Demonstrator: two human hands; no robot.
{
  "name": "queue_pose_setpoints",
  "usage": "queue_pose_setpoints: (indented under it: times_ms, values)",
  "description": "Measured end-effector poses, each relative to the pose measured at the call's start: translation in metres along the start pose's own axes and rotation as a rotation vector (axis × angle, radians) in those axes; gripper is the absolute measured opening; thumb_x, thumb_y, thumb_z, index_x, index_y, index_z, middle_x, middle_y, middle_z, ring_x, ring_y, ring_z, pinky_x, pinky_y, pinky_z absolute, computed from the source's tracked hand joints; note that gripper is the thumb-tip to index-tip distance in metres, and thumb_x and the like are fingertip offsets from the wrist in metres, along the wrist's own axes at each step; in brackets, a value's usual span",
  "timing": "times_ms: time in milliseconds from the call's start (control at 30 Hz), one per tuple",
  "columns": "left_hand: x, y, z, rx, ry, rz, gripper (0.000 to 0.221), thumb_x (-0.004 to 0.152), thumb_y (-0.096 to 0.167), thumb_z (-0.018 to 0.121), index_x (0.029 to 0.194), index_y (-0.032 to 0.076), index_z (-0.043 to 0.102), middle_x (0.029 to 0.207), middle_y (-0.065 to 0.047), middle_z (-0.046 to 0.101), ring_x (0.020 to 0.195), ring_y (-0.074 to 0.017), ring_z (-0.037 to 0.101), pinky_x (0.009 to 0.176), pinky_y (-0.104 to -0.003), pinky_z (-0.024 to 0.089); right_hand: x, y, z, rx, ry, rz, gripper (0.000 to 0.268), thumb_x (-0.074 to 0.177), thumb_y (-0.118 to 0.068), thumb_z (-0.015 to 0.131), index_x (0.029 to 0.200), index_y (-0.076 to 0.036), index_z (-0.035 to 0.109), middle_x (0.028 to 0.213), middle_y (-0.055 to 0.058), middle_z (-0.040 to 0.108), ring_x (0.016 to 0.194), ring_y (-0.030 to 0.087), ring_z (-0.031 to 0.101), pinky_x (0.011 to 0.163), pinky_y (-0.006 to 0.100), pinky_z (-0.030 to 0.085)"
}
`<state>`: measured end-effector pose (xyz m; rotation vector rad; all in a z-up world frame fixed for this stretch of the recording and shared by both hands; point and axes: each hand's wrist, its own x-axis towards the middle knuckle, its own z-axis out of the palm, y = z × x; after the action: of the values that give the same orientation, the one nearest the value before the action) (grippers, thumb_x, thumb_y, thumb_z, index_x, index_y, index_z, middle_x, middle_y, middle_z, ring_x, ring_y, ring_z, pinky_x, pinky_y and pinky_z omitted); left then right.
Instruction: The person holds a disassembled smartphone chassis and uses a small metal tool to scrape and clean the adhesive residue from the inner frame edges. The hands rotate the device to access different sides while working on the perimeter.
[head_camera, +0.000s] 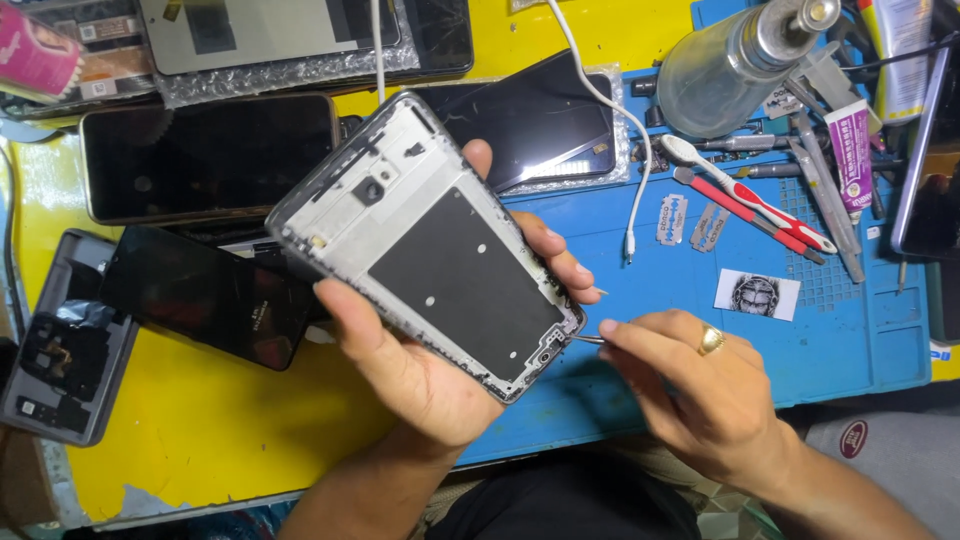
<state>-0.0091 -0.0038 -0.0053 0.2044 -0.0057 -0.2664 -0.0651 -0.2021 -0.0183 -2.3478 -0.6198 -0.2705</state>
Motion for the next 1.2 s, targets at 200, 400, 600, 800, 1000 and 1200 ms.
queue_pose_setpoints:
  times_ms: [200, 400, 600, 800, 1000, 1200]
  values:
    - [0.004, 0.000, -0.003, -0.153, -0.021, -0.081, 0.103, 0.094, 0.077, 0.038, 0.168, 0.006, 0.029, 0.119, -0.026, 0.067, 0.106, -0.0353, 0.070, 0.099, -0.050, 0.058, 0.010, -0.009, -0.005, 0.034, 0.040, -0.087, 0.020, 0.093, 0.001, 0.070, 0.113, 0.002, 0.068, 0.089, 0.014, 0.067, 0.066, 0.023, 0.060, 0.063, 0.033, 0.049]
    - [0.007, 0.000, -0.014, -0.226, -0.080, -0.235, 0.103, 0.100, 0.076, 0.033, 0.171, 0.001, 0.025, 0.127, -0.032, 0.063, 0.113, -0.0416, 0.069, 0.097, -0.051, 0.060, 0.022, 0.003, -0.029, -0.021, 0.129, -0.032, 0.017, 0.092, 0.008, 0.076, 0.107, 0.005, 0.069, 0.096, 0.020, 0.073, 0.071, 0.026, 0.065, 0.067, 0.034, 0.052]
    - [0.010, -0.004, -0.017, -0.196, -0.051, -0.307, 0.094, 0.106, 0.074, 0.031, 0.167, 0.002, 0.033, 0.124, -0.031, 0.065, 0.113, -0.0433, 0.068, 0.095, -0.054, 0.060, 0.082, 0.019, -0.060, -0.091, 0.076, -0.313, 0.014, 0.098, 0.012, 0.075, 0.112, 0.012, 0.071, 0.097, 0.029, 0.068, 0.076, 0.034, 0.065, 0.068, 0.042, 0.051]
    - [0.012, -0.001, -0.017, -0.210, 0.017, -0.373, 0.100, 0.104, 0.078, 0.031, 0.166, 0.000, 0.036, 0.126, -0.031, 0.066, 0.117, -0.0435, 0.067, 0.093, -0.061, 0.058, 0.079, 0.056, -0.038, -0.064, 0.075, -0.259, 0.019, 0.096, 0.007, 0.075, 0.114, 0.005, 0.071, 0.099, 0.021, 0.071, 0.080, 0.029, 0.067, 0.069, 0.037, 0.052]
    - [0.013, 0.002, -0.012, -0.242, 0.043, -0.478, 0.105, 0.105, 0.078, 0.030, 0.169, -0.005, 0.030, 0.133, -0.029, 0.061, 0.121, -0.0422, 0.064, 0.091, -0.067, 0.057, 0.078, 0.058, -0.040, -0.047, 0.073, -0.285, 0.019, 0.096, 0.002, 0.075, 0.114, 0.004, 0.070, 0.090, 0.014, 0.066, 0.072, 0.024, 0.066, 0.062, 0.031, 0.050]
    - [0.014, 0.002, -0.011, -0.163, 0.055, -0.507, 0.101, 0.104, 0.073, 0.032, 0.166, -0.006, 0.031, 0.125, -0.029, 0.062, 0.108, -0.0416, 0.067, 0.084, -0.066, 0.058, 0.085, 0.062, -0.048, -0.038, 0.118, -0.306, 0.018, 0.094, 0.002, 0.076, 0.111, 0.003, 0.071, 0.085, 0.014, 0.066, 0.069, 0.024, 0.064, 0.060, 0.032, 0.050]
